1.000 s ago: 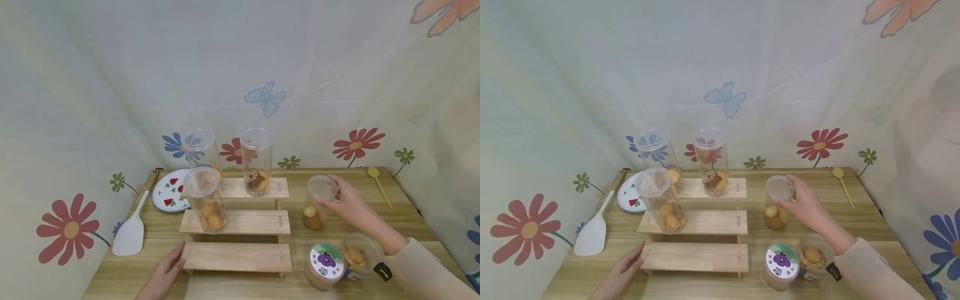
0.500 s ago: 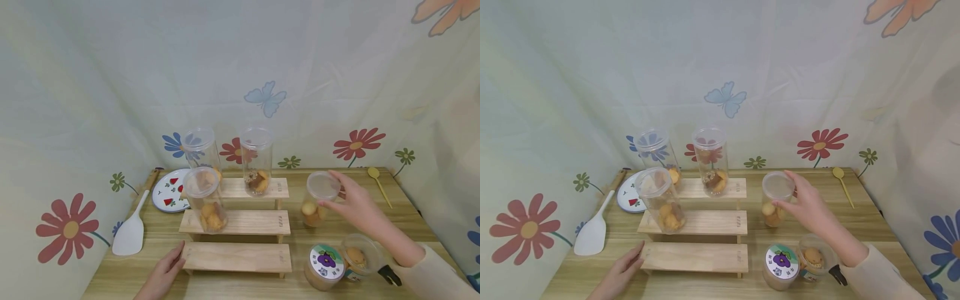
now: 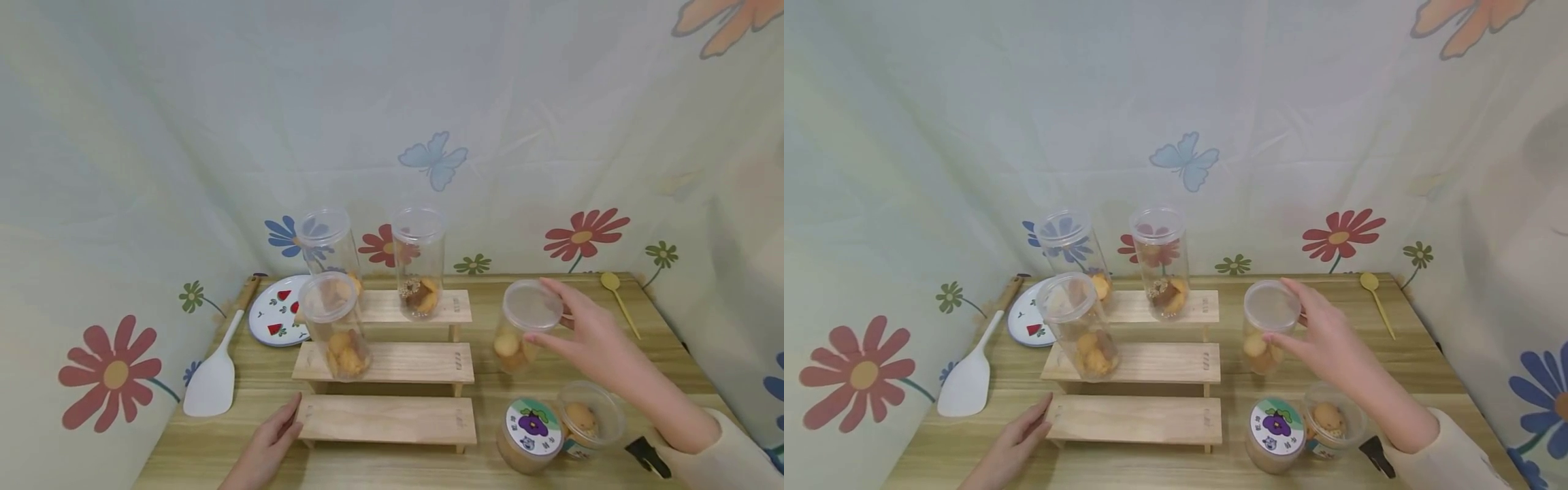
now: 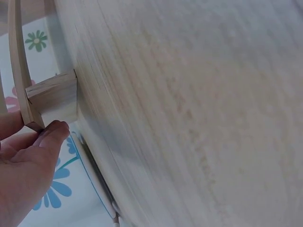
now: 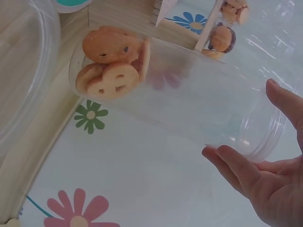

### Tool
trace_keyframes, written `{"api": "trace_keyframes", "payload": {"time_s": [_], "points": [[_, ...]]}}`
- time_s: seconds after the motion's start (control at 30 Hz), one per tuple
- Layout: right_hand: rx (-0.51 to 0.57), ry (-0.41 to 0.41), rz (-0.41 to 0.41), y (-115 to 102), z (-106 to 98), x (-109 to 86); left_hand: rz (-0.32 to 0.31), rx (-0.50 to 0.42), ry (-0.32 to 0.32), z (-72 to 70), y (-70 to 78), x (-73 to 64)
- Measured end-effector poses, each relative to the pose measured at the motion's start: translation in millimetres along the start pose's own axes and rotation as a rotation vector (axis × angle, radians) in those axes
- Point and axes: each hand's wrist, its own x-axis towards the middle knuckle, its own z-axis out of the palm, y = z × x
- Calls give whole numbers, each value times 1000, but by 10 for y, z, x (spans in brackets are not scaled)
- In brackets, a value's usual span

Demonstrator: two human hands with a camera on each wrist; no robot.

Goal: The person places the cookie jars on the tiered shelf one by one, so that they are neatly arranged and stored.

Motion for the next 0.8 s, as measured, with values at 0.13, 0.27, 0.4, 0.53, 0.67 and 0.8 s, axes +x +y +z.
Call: {"api": "trace_keyframes", "payload": {"time_s": [0.13, 0.27, 0.4, 0.53, 0.67, 0.8], "points": [[-9, 7, -32, -34, -46, -23, -21, 5, 1, 0, -4, -3], [0, 3, -46, -86, -99, -48, -30, 10, -7, -4, -10, -1], [19, -3, -49, -144, -153, -66, -28, 2, -15, -6, -13, 7], [35, -4, -41, -196, -194, -74, -23, 4, -9, -8, -14, 5], [52, -5, -30, -242, -223, -76, -11, 1, -2, -6, -14, 4], [57, -10, -22, -289, -238, -76, 0, -2, -2, -4, -17, 2]]}}
